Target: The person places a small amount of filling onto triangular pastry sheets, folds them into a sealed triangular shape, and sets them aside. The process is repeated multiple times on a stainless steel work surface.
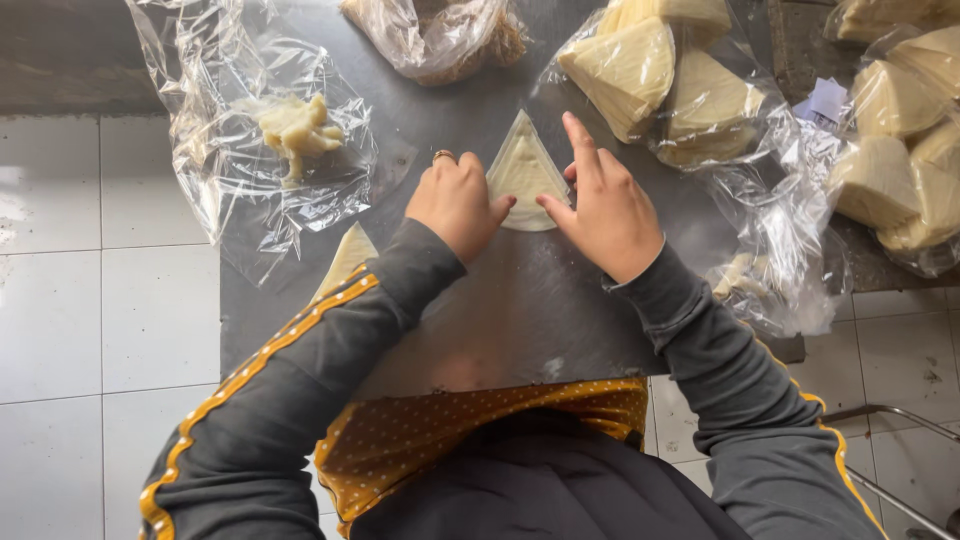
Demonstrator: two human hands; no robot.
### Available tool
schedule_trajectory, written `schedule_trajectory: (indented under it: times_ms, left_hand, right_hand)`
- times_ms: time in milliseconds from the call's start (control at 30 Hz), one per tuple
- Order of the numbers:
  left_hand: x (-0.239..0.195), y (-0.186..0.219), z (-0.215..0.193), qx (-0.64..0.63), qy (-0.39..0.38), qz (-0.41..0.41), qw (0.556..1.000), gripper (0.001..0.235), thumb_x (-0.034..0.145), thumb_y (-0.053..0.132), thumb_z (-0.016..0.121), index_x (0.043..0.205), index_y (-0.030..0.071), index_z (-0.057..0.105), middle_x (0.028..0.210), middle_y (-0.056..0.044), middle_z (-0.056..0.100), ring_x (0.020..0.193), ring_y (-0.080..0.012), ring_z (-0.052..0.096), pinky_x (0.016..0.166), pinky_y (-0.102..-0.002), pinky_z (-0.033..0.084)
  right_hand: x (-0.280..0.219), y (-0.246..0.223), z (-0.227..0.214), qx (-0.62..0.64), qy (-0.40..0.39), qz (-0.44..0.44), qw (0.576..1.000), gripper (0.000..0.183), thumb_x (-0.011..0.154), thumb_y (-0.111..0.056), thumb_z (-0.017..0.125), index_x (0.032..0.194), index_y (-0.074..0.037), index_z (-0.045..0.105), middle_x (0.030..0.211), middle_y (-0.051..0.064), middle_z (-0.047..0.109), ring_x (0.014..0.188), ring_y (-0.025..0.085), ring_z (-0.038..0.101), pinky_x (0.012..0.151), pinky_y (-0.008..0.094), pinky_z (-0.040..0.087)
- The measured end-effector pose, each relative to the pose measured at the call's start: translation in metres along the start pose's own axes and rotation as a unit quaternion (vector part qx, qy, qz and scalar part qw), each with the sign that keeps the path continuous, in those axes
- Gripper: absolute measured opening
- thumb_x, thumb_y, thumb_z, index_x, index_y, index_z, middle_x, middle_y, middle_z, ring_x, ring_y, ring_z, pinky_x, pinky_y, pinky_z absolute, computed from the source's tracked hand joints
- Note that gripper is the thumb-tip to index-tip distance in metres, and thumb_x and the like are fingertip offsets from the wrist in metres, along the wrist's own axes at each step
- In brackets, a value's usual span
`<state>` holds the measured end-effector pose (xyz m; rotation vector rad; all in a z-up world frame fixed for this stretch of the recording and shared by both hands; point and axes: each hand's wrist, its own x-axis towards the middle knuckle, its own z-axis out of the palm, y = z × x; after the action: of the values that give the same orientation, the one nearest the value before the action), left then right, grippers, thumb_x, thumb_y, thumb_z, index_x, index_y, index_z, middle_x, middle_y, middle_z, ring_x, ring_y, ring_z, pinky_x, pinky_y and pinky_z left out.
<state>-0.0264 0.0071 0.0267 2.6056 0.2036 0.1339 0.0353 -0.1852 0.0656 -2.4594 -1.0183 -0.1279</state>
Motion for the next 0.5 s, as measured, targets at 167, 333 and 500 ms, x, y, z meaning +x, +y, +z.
schedule_trajectory:
  times_ms: [167,333,500]
  left_hand:
    - [0.0071,-0.0023,0.0138,-0.002,-0.009,-0.013,1.000,0.049,0.081,0.037,0.079,0.101,-0.006,0.064,0.104,-0.029,0.065,0.097,-0.0424,0.066,0.084,-0.046,0.054]
    - [0.0107,-0.0089,0.0138,-0.030,-0.033,-0.005,0.999,0.027,0.083,0.029,0.075,0.088,0.003,0.071,0.097,-0.025,0.067,0.094,-0.0398,0.066,0.087,-0.047,0.053]
    - [0.0093,-0.0086,0.0096,-0.141,-0.001,0.016,0.990,0.020,0.085,0.022,0.074,0.088,0.003,0.068,0.083,-0.017,0.073,0.087,-0.0334,0.071,0.079,-0.044,0.056]
  right_hand:
    - [0.0057,0.0053,0.0047,0.037,-0.008,0.019,0.999,0.088,0.084,-0.014,0.084,0.157,-0.005,0.035,0.094,0.008,0.067,0.090,0.027,0.065,0.085,0.041,0.053]
    - [0.0035,0.0056,0.0074,0.060,0.004,0.035,0.998,0.086,0.084,-0.013,0.083,0.155,-0.004,0.037,0.100,0.011,0.064,0.086,0.026,0.064,0.081,0.039,0.054]
    - [0.0036,0.0074,0.0104,0.067,-0.007,0.039,0.997,0.079,0.088,-0.011,0.081,0.155,-0.004,0.040,0.095,0.010,0.066,0.085,0.025,0.065,0.081,0.040,0.054]
